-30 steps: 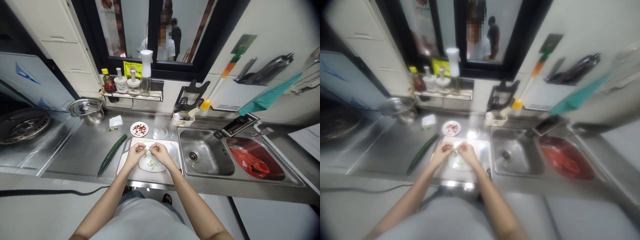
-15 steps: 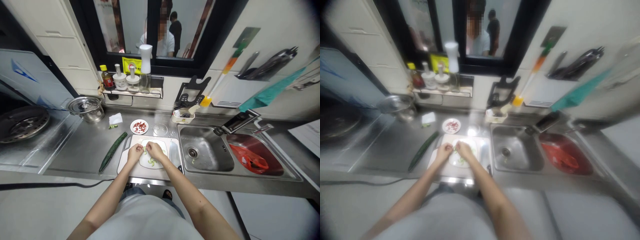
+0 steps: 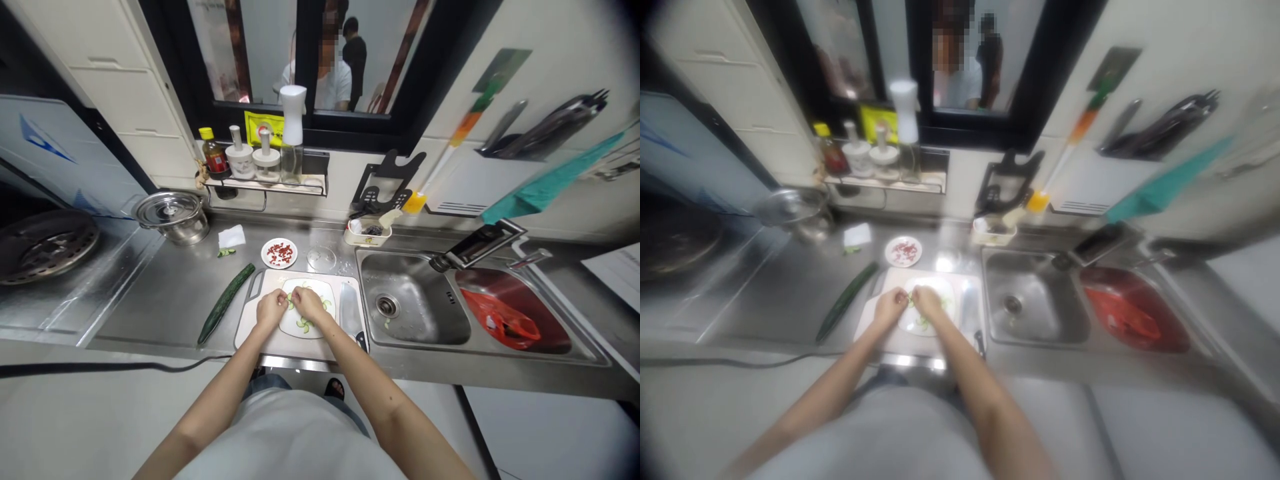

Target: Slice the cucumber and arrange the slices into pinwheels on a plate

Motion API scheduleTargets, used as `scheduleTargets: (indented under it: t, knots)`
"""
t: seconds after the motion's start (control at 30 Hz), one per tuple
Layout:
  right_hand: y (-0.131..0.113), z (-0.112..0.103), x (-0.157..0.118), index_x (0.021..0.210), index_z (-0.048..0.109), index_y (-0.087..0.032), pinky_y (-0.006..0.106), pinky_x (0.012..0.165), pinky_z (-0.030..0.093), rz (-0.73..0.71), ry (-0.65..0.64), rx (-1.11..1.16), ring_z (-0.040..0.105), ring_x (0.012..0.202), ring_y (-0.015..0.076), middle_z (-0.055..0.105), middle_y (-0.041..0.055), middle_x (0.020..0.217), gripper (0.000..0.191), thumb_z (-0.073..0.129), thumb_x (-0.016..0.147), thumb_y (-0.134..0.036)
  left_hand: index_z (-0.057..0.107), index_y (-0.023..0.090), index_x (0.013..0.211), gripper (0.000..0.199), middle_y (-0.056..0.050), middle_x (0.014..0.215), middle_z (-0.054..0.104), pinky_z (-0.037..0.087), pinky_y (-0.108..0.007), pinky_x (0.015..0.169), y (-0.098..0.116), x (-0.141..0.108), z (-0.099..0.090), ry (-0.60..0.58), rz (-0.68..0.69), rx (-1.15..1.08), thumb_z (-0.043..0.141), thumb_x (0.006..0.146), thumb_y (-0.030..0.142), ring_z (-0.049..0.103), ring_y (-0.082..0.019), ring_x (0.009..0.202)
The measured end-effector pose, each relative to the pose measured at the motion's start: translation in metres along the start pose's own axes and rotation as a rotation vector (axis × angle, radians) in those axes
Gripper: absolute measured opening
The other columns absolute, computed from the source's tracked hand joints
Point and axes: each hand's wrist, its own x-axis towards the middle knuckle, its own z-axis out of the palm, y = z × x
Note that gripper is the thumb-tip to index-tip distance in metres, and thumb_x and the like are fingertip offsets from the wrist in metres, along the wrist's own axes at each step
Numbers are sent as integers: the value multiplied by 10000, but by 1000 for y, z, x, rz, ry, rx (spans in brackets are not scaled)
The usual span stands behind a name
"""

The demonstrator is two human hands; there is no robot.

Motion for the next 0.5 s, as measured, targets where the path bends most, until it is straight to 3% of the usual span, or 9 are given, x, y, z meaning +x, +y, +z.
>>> scheduleTargets:
  t: [0.5]
  knots:
    - [-1,4,3,966,640,-178,242,704,327,-3,-3,-64,569,897,166,672,76,972,198,453,916,-218,668,190,880,151,-64,850,668,372,-288,780,5,1,2,2,127,214,531,818,201,568,-207,889]
